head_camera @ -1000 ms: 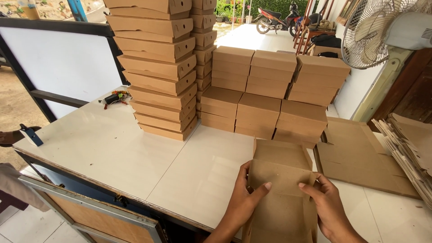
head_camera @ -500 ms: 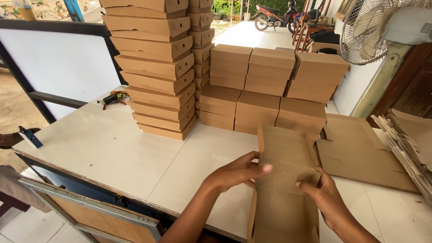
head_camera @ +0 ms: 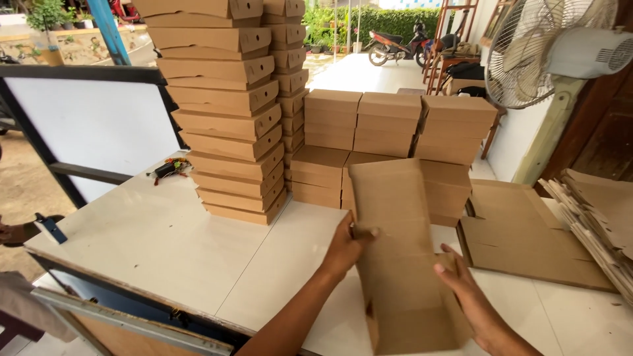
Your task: The person folds a flat cardboard sheet into a small rectangular box by hand, creasing the edges and tucking the flaps to form the sides. The completed box is placed on a stack of similar boxes on the table.
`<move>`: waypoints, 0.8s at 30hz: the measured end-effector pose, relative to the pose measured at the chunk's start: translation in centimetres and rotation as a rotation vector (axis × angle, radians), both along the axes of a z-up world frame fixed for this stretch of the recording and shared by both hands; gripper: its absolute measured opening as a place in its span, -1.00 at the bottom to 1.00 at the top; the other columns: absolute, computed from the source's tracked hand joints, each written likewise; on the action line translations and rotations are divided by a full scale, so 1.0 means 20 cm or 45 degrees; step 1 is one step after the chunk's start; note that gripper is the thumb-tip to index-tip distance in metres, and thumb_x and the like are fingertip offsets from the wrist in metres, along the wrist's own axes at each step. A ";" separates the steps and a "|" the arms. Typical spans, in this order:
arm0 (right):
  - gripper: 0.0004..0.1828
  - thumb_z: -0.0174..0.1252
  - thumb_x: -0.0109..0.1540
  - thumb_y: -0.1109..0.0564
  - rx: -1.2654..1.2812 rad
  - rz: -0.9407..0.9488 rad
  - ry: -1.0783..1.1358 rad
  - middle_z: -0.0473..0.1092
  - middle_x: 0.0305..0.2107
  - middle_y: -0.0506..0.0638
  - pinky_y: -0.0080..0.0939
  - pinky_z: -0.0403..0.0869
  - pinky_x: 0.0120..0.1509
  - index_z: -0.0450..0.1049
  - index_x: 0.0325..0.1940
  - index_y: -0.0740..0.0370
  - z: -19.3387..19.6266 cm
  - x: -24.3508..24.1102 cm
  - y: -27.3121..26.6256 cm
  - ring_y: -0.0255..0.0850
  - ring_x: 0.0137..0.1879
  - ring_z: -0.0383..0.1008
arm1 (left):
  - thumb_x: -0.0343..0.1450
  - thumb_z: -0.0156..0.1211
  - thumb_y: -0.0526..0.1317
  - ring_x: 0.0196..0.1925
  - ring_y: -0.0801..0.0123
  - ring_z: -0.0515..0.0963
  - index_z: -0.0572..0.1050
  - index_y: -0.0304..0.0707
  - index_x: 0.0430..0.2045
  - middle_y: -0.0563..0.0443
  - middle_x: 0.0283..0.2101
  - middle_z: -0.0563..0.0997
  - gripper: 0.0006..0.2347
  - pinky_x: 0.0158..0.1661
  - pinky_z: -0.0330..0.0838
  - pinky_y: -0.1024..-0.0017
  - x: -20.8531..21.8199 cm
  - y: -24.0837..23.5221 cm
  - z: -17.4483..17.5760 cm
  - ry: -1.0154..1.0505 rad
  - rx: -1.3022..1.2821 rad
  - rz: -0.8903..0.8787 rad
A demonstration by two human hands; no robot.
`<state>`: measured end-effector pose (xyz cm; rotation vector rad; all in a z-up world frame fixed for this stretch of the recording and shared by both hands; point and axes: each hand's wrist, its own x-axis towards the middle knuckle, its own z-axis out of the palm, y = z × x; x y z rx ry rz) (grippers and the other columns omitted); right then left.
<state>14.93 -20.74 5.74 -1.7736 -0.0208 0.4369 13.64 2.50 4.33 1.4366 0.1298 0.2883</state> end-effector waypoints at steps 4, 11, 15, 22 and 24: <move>-0.24 -0.04 0.26 -0.02 0.084 0.007 0.148 0.15 0.52 -0.31 -0.12 0.13 0.63 0.08 0.59 -0.19 0.08 -0.12 0.06 -0.36 0.62 0.11 | 0.32 0.23 0.15 -0.17 0.49 0.55 0.38 -0.17 -0.27 0.12 -0.20 0.54 -0.60 -0.18 0.48 0.50 -0.07 0.00 0.09 -0.052 -0.055 0.021; -0.36 -0.06 0.33 -0.04 0.205 -0.295 0.169 0.27 0.44 -0.10 -0.16 0.13 0.61 0.25 0.52 0.07 -0.07 -0.06 0.05 -0.25 0.56 0.18 | 0.24 -0.31 0.29 0.40 0.23 0.34 0.10 0.04 0.46 0.00 0.41 0.34 -0.20 0.28 0.31 0.18 -0.31 0.03 0.10 0.047 0.162 -0.525; -0.37 -0.09 0.32 -0.01 0.215 -0.196 0.083 0.35 0.40 -0.08 -0.16 0.21 0.57 0.29 0.51 0.07 -0.08 -0.06 0.07 -0.20 0.52 0.29 | 0.34 0.28 0.06 0.52 0.30 0.17 -0.29 0.06 0.50 0.07 0.56 -0.03 -0.08 0.34 0.26 0.28 -0.47 -0.03 -0.10 -0.109 0.340 -0.426; -0.42 -0.10 0.35 -0.06 0.465 -0.156 0.326 0.49 0.18 0.21 0.07 0.36 0.27 0.43 0.34 0.28 0.03 -0.14 0.06 0.09 0.26 0.45 | 0.38 0.18 0.01 0.39 0.28 0.31 -0.21 0.15 0.51 0.17 0.45 0.11 -0.18 0.20 0.40 0.32 -0.50 -0.14 -0.09 -0.016 0.151 -0.245; -0.25 -0.08 0.19 -0.09 0.491 0.002 0.173 0.39 0.38 -0.04 -0.09 0.26 0.51 0.30 0.49 0.07 0.04 -0.15 0.05 -0.15 0.47 0.35 | 0.39 0.07 0.15 0.41 0.21 0.32 -0.08 0.09 0.44 -0.03 0.42 0.24 -0.28 0.28 0.39 0.25 -0.50 -0.14 -0.09 -0.029 0.093 -0.252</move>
